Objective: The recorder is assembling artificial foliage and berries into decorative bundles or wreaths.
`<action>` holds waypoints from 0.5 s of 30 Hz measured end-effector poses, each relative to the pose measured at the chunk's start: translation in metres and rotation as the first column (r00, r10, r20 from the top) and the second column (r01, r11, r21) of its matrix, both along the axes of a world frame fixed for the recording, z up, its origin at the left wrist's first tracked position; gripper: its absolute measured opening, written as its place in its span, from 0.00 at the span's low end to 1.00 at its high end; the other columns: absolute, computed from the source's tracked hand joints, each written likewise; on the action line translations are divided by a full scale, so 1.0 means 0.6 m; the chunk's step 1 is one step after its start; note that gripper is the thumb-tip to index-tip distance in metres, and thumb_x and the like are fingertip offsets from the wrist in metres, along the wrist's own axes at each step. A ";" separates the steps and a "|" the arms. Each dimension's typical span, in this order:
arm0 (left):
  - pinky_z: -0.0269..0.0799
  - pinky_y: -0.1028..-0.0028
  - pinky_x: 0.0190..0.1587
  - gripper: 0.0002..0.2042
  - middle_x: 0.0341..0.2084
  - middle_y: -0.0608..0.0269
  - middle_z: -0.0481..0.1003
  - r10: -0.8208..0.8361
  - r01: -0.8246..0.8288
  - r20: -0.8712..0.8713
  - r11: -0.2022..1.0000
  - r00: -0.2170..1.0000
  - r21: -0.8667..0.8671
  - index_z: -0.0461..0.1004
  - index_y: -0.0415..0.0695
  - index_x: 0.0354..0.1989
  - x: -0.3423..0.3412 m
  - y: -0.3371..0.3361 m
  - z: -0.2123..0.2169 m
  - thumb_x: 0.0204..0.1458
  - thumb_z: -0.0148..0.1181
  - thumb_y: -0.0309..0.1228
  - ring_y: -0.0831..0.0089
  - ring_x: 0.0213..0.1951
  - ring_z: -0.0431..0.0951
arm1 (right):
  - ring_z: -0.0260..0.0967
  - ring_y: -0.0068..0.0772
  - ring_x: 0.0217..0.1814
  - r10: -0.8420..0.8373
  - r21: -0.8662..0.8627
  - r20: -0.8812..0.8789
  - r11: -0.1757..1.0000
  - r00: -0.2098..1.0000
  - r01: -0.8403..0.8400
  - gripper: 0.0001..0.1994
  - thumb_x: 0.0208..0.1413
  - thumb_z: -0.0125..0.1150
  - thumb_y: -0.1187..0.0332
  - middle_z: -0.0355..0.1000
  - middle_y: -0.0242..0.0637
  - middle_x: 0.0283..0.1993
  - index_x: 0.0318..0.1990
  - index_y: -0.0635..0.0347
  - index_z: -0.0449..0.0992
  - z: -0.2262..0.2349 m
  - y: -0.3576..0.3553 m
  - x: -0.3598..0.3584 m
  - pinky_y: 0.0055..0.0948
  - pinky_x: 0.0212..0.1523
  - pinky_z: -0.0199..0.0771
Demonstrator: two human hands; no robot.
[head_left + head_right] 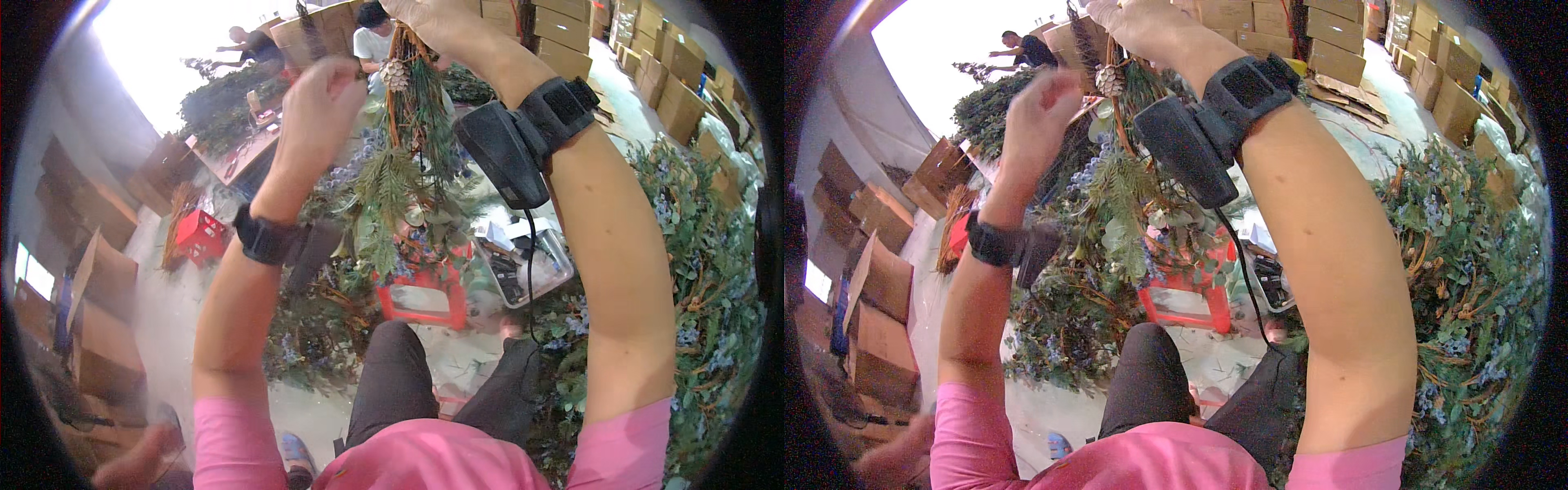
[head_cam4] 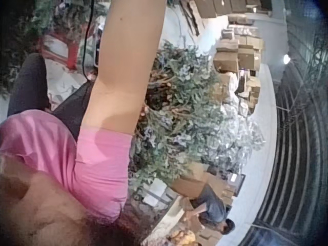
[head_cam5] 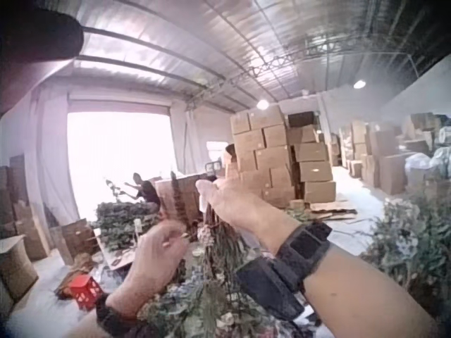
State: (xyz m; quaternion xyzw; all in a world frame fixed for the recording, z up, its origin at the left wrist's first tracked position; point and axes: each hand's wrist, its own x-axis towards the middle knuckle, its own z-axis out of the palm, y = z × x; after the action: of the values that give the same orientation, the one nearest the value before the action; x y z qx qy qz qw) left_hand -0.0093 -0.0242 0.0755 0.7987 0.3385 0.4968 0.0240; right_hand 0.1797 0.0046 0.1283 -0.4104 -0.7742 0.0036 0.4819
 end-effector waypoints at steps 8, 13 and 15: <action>0.68 0.76 0.34 0.10 0.29 0.57 0.74 -0.029 0.021 0.170 0.998 0.985 0.053 0.68 0.36 0.33 0.022 -0.021 0.058 0.45 0.56 0.27 0.71 0.30 0.75 | 0.67 0.30 0.40 0.292 -0.316 -0.573 0.783 0.765 -0.536 0.24 0.55 0.48 0.48 0.68 0.39 0.42 0.48 0.61 0.66 -0.013 -0.119 -0.060 0.29 0.41 0.68; 0.70 0.75 0.37 0.07 0.29 0.58 0.73 -0.303 0.380 0.391 0.915 0.869 -0.136 0.66 0.37 0.33 -0.065 -0.030 0.045 0.48 0.54 0.26 0.71 0.31 0.75 | 0.65 0.20 0.32 0.173 -0.307 -0.335 0.909 0.926 -0.281 0.09 0.52 0.52 0.64 0.70 0.29 0.30 0.34 0.60 0.73 -0.077 -0.116 0.025 0.22 0.36 0.66; 0.72 0.72 0.41 0.07 0.28 0.57 0.72 -0.293 0.382 0.400 0.910 0.869 -0.163 0.64 0.37 0.34 -0.084 -0.040 0.037 0.49 0.53 0.26 0.70 0.32 0.75 | 0.65 0.19 0.31 0.168 -0.329 -0.248 0.911 0.954 -0.247 0.05 0.48 0.55 0.70 0.70 0.28 0.29 0.31 0.61 0.74 -0.127 -0.112 0.028 0.21 0.35 0.66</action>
State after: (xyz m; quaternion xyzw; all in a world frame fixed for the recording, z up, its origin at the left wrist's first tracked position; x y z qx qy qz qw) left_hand -0.0595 -0.0481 0.0976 0.7302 0.2390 0.5810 0.2684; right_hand 0.1967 -0.0626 0.0520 -0.4031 -0.7434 0.2396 0.4769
